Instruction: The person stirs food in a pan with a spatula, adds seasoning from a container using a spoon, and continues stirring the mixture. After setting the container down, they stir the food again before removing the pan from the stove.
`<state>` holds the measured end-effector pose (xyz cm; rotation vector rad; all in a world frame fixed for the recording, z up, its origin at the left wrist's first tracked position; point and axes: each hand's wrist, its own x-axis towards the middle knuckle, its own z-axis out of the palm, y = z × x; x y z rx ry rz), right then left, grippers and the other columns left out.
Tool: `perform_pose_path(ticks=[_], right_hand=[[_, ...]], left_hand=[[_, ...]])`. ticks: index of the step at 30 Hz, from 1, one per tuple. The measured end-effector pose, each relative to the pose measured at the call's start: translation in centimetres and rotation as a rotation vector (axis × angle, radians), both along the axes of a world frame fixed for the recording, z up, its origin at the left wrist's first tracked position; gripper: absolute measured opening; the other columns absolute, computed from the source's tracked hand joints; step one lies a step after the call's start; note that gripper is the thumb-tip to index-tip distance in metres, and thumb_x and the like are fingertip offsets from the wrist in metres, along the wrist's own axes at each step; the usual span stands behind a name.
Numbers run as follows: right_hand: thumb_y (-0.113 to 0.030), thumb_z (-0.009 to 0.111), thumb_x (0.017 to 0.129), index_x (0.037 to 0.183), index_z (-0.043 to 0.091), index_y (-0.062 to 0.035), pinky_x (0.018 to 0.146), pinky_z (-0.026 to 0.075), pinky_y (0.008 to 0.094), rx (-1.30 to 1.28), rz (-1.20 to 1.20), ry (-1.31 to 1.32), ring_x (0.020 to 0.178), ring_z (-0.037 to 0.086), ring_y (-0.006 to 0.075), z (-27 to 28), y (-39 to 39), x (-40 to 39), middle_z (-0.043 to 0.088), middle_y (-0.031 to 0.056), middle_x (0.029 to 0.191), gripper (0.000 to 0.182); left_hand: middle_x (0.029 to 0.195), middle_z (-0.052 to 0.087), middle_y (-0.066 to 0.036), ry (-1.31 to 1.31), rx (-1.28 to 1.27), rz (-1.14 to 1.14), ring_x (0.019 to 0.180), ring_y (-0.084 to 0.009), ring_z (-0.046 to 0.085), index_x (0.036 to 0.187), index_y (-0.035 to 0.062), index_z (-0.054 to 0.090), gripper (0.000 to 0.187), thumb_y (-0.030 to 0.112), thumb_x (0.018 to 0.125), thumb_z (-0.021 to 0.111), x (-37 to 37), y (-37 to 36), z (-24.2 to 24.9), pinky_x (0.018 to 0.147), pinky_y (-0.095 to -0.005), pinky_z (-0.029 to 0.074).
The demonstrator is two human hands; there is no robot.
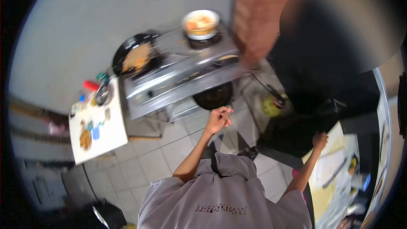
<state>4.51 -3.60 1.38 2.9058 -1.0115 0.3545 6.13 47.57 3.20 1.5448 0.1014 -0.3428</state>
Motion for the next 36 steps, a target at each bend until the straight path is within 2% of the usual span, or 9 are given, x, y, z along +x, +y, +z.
perform_pose_path(ticks=[6,8,13,16,18,22,26,28,36], right_hand=[[-0.019,0.061,0.087,0.115,0.057,0.0003,0.089,0.043,0.0427,0.579,1.16,-0.03,0.103,0.055,0.0403,3.9,36.8,13.9,0.058,0.0229,0.11,0.034],[-0.023,0.057,0.09,0.123,0.053,0.0007,0.099,0.038,0.0439,0.675,1.339,0.172,0.118,0.047,0.0426,8.8,47.0,14.4,0.053,0.0263,0.122,0.041],[-0.01,0.061,0.084,0.122,0.051,0.0007,0.097,0.038,0.0469,0.51,1.585,-0.071,0.112,0.048,0.0426,5.6,61.3,21.1,0.052,0.0239,0.119,0.04],[-0.008,0.064,0.079,0.122,0.049,-0.0017,0.09,0.039,0.0502,0.35,1.455,-0.183,0.107,0.049,0.0417,2.5,65.0,25.5,0.05,0.0214,0.116,0.045],[-0.009,0.065,0.078,0.116,0.051,-0.0006,0.087,0.04,0.0528,0.169,1.345,0.037,0.105,0.049,0.0423,1.2,65.9,27.4,0.05,0.0206,0.116,0.041],[-0.007,0.063,0.08,0.111,0.052,-0.0012,0.08,0.041,0.0509,0.088,1.421,0.076,0.099,0.054,0.0378,-0.8,65.6,30.0,0.056,0.0181,0.104,0.034],[-0.006,0.061,0.081,0.105,0.053,-0.0008,0.079,0.041,0.048,0.234,1.391,0.087,0.097,0.055,0.0369,4.1,65.3,29.2,0.058,0.0181,0.099,0.026],[-0.011,0.061,0.084,0.098,0.056,-0.0016,0.078,0.044,0.0474,0.254,1.434,0.011,0.094,0.058,0.0363,6.2,65.0,29.2,0.061,0.0164,0.094,0.017],[-0.017,0.061,0.088,0.096,0.057,-0.0009,0.065,0.046,0.0438,0.548,1.395,0.014,0.076,0.06,0.0389,8.9,66.1,29.3,0.06,0.0194,0.08,0.018]], left_hand=[[0.092,0.066,-0.006,-0.119,0.076,0.446,0.081,-0.0136,0.064,0.119,0.0044,0.056,0.03,0.017,0.092,0.059,-6.2,16.9,1.7,0.064,-0.0254,0.051],[0.101,0.065,-0.007,-0.144,0.088,0.528,0.088,-0.0148,0.063,0.12,0.0077,0.057,0.031,0.018,0.092,0.06,-7.9,21.8,1.1,0.068,-0.0276,0.052],[0.099,0.066,-0.006,-0.144,0.045,0.922,0.085,-0.013,0.061,0.117,0.0066,0.059,0.028,0.023,0.094,0.058,-10.6,29.8,3.7,0.07,-0.0261,0.049],[0.098,0.066,-0.005,-0.187,0.093,1.041,0.082,-0.0108,0.06,0.116,0.0055,0.06,0.029,0.026,0.096,0.055,-10.4,34.0,4.8,0.068,-0.0232,0.046],[0.098,0.066,-0.005,-0.191,0.177,1.095,0.084,-0.011,0.059,0.115,0.0047,0.06,0.03,0.027,0.096,0.055,-9.2,36.5,6.3,0.069,-0.0245,0.046],[0.097,0.066,-0.005,-0.19,0.206,1.151,0.087,-0.0104,0.058,0.114,0.0035,0.06,0.03,0.026,0.096,0.055,-5.0,42.0,7.4,0.074,-0.0252,0.045],[0.1,0.064,-0.005,-0.279,0.28,1.083,0.086,-0.0104,0.054,0.118,0.0028,0.059,0.041,0.036,0.094,0.057,-0.2,46.8,6.5,0.074,-0.025,0.043],[0.092,0.063,-0.004,-0.28,0.362,1.081,0.08,-0.0087,0.056,0.116,-0.0019,0.058,0.031,0.021,0.095,0.058,2.0,48.4,6.2,0.073,-0.0238,0.045],[0.084,0.059,-0.002,-0.287,0.479,1.159,0.072,-0.0074,0.053,0.115,0.0001,0.058,0.031,0.023,0.094,0.059,6.0,50.6,5.8,0.064,-0.0237,0.045]])
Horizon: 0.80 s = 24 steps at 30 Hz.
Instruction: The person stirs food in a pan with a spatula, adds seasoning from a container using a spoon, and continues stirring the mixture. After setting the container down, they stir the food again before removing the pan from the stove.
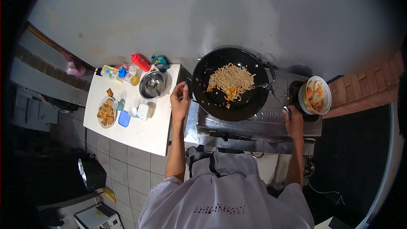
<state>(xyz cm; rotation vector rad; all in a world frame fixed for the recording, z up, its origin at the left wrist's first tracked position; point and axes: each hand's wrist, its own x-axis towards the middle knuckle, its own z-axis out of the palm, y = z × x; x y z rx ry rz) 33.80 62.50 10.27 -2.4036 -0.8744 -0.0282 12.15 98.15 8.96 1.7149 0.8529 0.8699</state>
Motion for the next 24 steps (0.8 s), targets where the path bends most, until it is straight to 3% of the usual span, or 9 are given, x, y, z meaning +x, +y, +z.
perform_pose_path(ticks=[5,7,8,10,12,19,24], right_hand=[[-0.019,0.06,0.09,0.094,0.059,-0.001,0.06,0.045,0.0406,0.098,0.023,0.155,0.063,0.059,0.0328,0.6,0.9,-1.7,0.058,0.0166,0.068,0.018],[-0.021,0.057,0.092,0.088,0.058,0.0,0.052,0.041,0.0343,0.108,0.056,0.168,0.052,0.053,0.0201,0.1,1.3,-2.2,0.054,0.0094,0.06,0.021],[-0.021,0.057,0.092,0.088,0.058,0.0,0.052,0.041,0.0343,0.112,0.075,0.162,0.052,0.053,0.0201,-0.1,1.8,-2.7,0.054,0.0094,0.06,0.021],[-0.025,0.056,0.094,0.085,0.057,-0.0013,0.046,0.037,0.0272,0.303,0.049,0.638,0.05,0.048,0.009,0.0,3.2,-4.0,0.05,0.001,0.058,0.025],[-0.027,0.055,0.095,0.086,0.057,-0.0026,0.044,0.035,0.0247,0.344,0.057,0.752,0.048,0.045,0.0072,1.7,5.1,-6.4,0.048,-0.0009,0.059,0.026],[-0.03,0.052,0.097,0.093,0.051,-0.0052,0.039,0.029,0.0213,0.633,0.168,1.131,0.044,0.038,0.0057,1.8,10.4,-13.0,0.045,-0.0001,0.061,0.025],[-0.027,0.049,0.098,0.094,0.05,-0.0049,0.041,0.029,0.021,0.829,0.125,1.438,0.048,0.036,0.0061,2.6,12.7,-16.9,0.042,-0.001,0.065,0.023]], left_hand=[[0.082,0.058,-0.002,-0.107,-0.025,0.05,0.07,-0.0074,0.052,0.114,0.0008,0.059,0.031,0.025,0.094,0.058,-0.6,-1.0,-0.8,0.062,-0.0234,0.043],[0.08,0.058,-0.001,-0.103,0.025,0.052,0.071,-0.0058,0.051,0.111,0.0026,0.06,0.024,0.019,0.094,0.057,-1.2,-1.7,-1.4,0.061,-0.0221,0.042],[0.079,0.057,0.0,-0.095,0.027,0.052,0.071,-0.0052,0.051,0.11,0.0031,0.06,0.021,0.015,0.094,0.057,-1.7,-2.5,-1.6,0.06,-0.0216,0.041],[0.075,0.057,0.001,-0.184,0.067,0.009,0.067,-0.0049,0.05,0.11,0.0032,0.06,0.019,0.009,0.093,0.055,-3.0,-4.4,-1.3,0.058,-0.0207,0.04],[0.077,0.062,-0.002,-0.175,-0.137,-0.117,0.071,-0.006,0.054,0.113,0.0008,0.058,0.022,0.012,0.095,0.054,-5.3,-6.3,-0.8,0.064,-0.0214,0.043],[0.076,0.066,-0.004,-0.228,-0.341,-0.303,0.069,-0.007,0.056,0.121,0.0009,0.052,0.028,0.015,0.098,0.05,-16.3,-10.8,0.6,0.065,-0.0219,0.046],[0.082,0.061,-0.001,-0.36,-0.306,-0.176,0.07,-0.0045,0.052,0.12,0.0002,0.053,0.028,0.017,0.098,0.051,-23.7,-12.2,-0.1,0.065,-0.0199,0.043]])
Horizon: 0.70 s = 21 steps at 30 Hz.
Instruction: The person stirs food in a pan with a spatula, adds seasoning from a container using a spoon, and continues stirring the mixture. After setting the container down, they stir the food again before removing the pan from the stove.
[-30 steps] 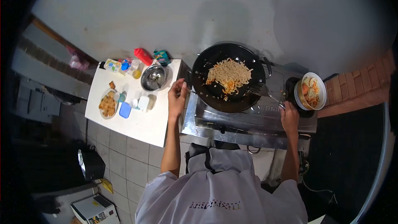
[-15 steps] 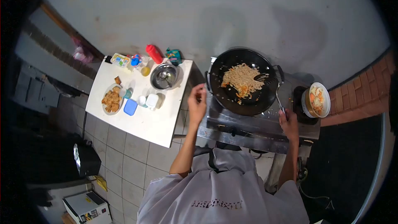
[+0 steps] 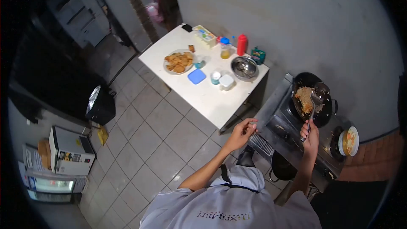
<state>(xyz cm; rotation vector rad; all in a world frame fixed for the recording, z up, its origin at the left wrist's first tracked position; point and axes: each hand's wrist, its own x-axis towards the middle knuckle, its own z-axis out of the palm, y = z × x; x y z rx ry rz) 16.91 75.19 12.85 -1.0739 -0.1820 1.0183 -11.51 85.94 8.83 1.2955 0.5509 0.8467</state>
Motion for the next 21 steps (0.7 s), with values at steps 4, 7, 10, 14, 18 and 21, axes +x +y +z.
perform_pose_path(ticks=[4,7,10,14,18,21], right_hand=[[-0.026,0.049,0.099,0.093,0.05,-0.0048,0.041,0.029,0.0214,0.064,0.094,0.15,0.048,0.037,0.0071,-0.1,0.9,-1.4,0.042,-0.0006,0.065,0.022],[-0.024,0.049,0.098,0.093,0.051,-0.0033,0.039,0.028,0.0204,0.097,0.107,0.212,0.047,0.035,0.0061,0.1,1.2,-3.1,0.04,-0.0018,0.063,0.022],[-0.025,0.052,0.097,0.093,0.051,-0.0034,0.04,0.028,0.0213,0.086,0.175,0.189,0.048,0.035,0.0058,-0.3,0.4,-3.5,0.04,-0.0015,0.064,0.022],[-0.024,0.055,0.096,0.093,0.052,-0.0036,0.039,0.025,0.0198,0.098,0.155,0.204,0.047,0.031,0.0043,0.9,-1.2,-2.9,0.037,-0.0042,0.062,0.021],[-0.026,0.052,0.097,0.094,0.053,-0.003,0.037,0.025,0.0199,-0.082,0.025,-0.1,0.046,0.032,0.0054,1.8,-2.2,0.1,0.038,-0.0031,0.064,0.023],[-0.022,0.052,0.097,0.098,0.053,-0.0012,0.038,0.027,0.0198,-0.097,-0.004,-0.204,0.047,0.035,0.0057,2.5,-3.8,1.6,0.042,-0.0017,0.066,0.021]], left_hand=[[0.081,0.057,0.002,0.076,0.013,0.104,0.071,-0.0026,0.046,0.119,0.0004,0.053,0.028,0.017,0.097,0.053,-4.6,-0.9,1.4,0.064,-0.0183,0.039],[0.087,0.058,0.0,0.084,0.01,0.155,0.083,-0.0075,0.052,0.119,0.0027,0.054,0.03,0.024,0.098,0.051,-6.8,-1.9,1.8,0.077,-0.0249,0.044],[0.091,0.059,-0.001,0.159,-0.022,0.223,0.085,-0.0082,0.053,0.118,0.0023,0.055,0.03,0.024,0.098,0.051,-7.0,-3.0,1.3,0.078,-0.0255,0.044],[0.084,0.055,-0.001,0.029,0.074,0.33,0.078,-0.0079,0.05,0.11,0.003,0.055,0.025,0.023,0.096,0.054,-2.9,-4.1,1.3,0.071,-0.0251,0.043],[0.077,0.048,0.002,0.059,-0.02,0.278,0.071,-0.0054,0.045,0.108,0.0038,0.056,0.023,0.019,0.091,0.06,-3.6,-4.9,0.6,0.061,-0.0221,0.039],[0.077,0.047,0.005,0.114,0.062,0.09,0.069,-0.0042,0.045,0.109,0.003,0.055,0.023,0.015,0.09,0.062,-2.7,-4.8,0.4,0.062,-0.0207,0.039]])
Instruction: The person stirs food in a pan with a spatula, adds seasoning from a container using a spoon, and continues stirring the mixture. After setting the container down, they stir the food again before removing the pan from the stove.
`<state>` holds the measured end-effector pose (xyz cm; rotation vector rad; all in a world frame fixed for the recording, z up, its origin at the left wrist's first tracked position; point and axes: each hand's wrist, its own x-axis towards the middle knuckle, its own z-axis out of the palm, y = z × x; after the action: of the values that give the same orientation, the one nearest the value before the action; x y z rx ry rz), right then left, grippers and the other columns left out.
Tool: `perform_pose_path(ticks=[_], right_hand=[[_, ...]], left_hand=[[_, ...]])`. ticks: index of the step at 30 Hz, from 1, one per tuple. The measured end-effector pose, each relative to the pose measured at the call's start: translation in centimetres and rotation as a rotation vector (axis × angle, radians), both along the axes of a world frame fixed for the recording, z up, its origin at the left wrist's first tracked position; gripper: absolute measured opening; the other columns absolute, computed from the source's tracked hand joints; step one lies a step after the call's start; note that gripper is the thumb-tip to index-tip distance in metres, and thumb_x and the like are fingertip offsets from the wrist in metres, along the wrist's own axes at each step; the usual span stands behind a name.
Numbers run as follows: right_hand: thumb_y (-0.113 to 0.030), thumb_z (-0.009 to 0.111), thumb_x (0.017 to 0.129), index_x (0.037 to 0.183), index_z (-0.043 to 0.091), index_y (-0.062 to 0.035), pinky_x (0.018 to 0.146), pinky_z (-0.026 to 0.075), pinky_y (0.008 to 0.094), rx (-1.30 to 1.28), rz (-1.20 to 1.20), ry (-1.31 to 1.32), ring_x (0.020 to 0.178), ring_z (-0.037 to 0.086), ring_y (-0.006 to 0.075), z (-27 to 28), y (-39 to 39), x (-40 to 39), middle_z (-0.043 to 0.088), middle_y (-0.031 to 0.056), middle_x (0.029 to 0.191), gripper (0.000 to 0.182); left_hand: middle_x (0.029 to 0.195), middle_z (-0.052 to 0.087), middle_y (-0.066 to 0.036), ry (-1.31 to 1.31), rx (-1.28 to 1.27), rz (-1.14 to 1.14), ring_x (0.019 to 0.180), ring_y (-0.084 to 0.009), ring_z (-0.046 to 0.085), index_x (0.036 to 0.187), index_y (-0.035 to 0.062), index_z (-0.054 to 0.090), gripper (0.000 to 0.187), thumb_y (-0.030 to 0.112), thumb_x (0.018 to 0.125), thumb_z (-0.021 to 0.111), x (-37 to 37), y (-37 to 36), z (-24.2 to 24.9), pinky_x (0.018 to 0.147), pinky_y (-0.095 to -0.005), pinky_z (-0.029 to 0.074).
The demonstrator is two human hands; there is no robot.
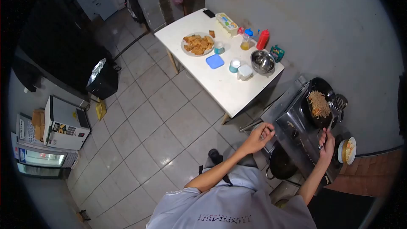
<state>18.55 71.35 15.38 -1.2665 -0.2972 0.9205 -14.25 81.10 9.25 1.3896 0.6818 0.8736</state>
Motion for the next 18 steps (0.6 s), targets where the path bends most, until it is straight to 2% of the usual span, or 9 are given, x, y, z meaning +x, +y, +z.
perform_pose_path(ticks=[5,7,9,11,12,13,14,16,18], right_hand=[[-0.006,0.05,0.093,0.127,0.037,0.0,0.044,0.033,0.0211,-0.257,-0.08,-0.235,0.053,0.042,0.0069,-1.2,-3.0,0.0,0.053,0.0052,0.073,0.037],[-0.005,0.053,0.091,0.127,0.034,-0.0044,0.044,0.034,0.0214,-0.25,-0.156,-0.227,0.054,0.043,0.0077,-1.2,-4.3,0.3,0.055,0.0066,0.074,0.04],[-0.006,0.054,0.091,0.119,0.038,-0.0067,0.044,0.034,0.021,-0.256,-0.044,-0.368,0.054,0.044,0.0077,-0.6,-5.1,1.5,0.056,0.0072,0.076,0.032],[-0.008,0.057,0.09,0.106,0.045,-0.0046,0.046,0.039,0.0246,-0.5,-0.073,-0.588,0.057,0.049,0.009,1.3,-5.2,2.5,0.055,0.0075,0.072,0.021],[-0.007,0.06,0.087,0.099,0.047,-0.0026,0.049,0.041,0.0289,-0.57,-0.147,-0.83,0.058,0.053,0.0155,0.9,-5.4,4.0,0.056,0.0101,0.071,0.018],[-0.007,0.062,0.084,0.093,0.05,-0.0006,0.052,0.044,0.0333,-0.649,-0.209,-1.073,0.06,0.058,0.022,0.5,-5.5,5.4,0.057,0.0126,0.069,0.016],[-0.007,0.062,0.084,0.093,0.05,-0.0006,0.052,0.044,0.0333,-0.674,-0.248,-1.06,0.06,0.058,0.022,0.5,-5.9,6.8,0.057,0.0126,0.069,0.016],[-0.004,0.066,0.077,0.087,0.054,0.0026,0.062,0.047,0.0424,-0.726,-0.232,-1.246,0.068,0.06,0.0383,0.8,-5.8,9.1,0.059,0.0201,0.071,0.017],[-0.004,0.066,0.075,0.087,0.056,0.0027,0.065,0.046,0.0442,-0.775,-0.232,-1.262,0.071,0.059,0.0418,1.7,-4.9,10.2,0.06,0.022,0.075,0.017]], left_hand=[[0.082,0.051,0.003,-0.03,-0.044,-0.143,0.073,-0.0042,0.048,0.109,0.0036,0.055,0.021,0.011,0.091,0.06,4.0,0.8,-1.7,0.067,-0.0203,0.041],[0.086,0.054,0.002,-0.053,-0.02,-0.217,0.077,-0.0053,0.051,0.111,0.0037,0.055,0.022,0.012,0.091,0.06,5.6,1.5,-1.7,0.07,-0.0216,0.042],[0.089,0.057,0.0,-0.017,-0.058,-0.282,0.081,-0.0085,0.053,0.114,0.0041,0.055,0.025,0.015,0.092,0.059,7.6,3.0,-1.6,0.074,-0.0248,0.044],[0.091,0.058,0.0,0.042,0.106,-0.291,0.081,-0.0083,0.053,0.115,0.0061,0.057,0.026,0.02,0.093,0.057,10.1,5.1,-1.3,0.071,-0.0249,0.045],[0.085,0.054,0.002,0.06,0.038,-0.306,0.074,-0.0069,0.046,0.111,0.0056,0.057,0.023,0.015,0.091,0.061,11.5,6.1,-0.6,0.069,-0.0216,0.042],[0.089,0.057,0.001,0.081,0.025,-0.317,0.077,-0.0083,0.05,0.112,0.0062,0.057,0.024,0.018,0.092,0.061,12.8,7.1,-0.5,0.069,-0.0235,0.043],[0.091,0.059,-0.001,0.054,0.116,-0.285,0.08,-0.0104,0.053,0.113,0.0072,0.057,0.025,0.021,0.092,0.06,14.5,8.2,-0.4,0.069,-0.0254,0.045],[0.099,0.057,-0.004,0.063,0.182,-0.225,0.082,-0.0134,0.057,0.116,0.0092,0.057,0.028,0.021,0.09,0.062,17.8,10.6,-1.0,0.068,-0.0265,0.046],[0.101,0.055,-0.008,0.098,0.302,-0.087,0.082,-0.0144,0.058,0.118,0.0085,0.056,0.032,0.012,0.087,0.064,20.5,12.3,-0.6,0.061,-0.0268,0.046]])
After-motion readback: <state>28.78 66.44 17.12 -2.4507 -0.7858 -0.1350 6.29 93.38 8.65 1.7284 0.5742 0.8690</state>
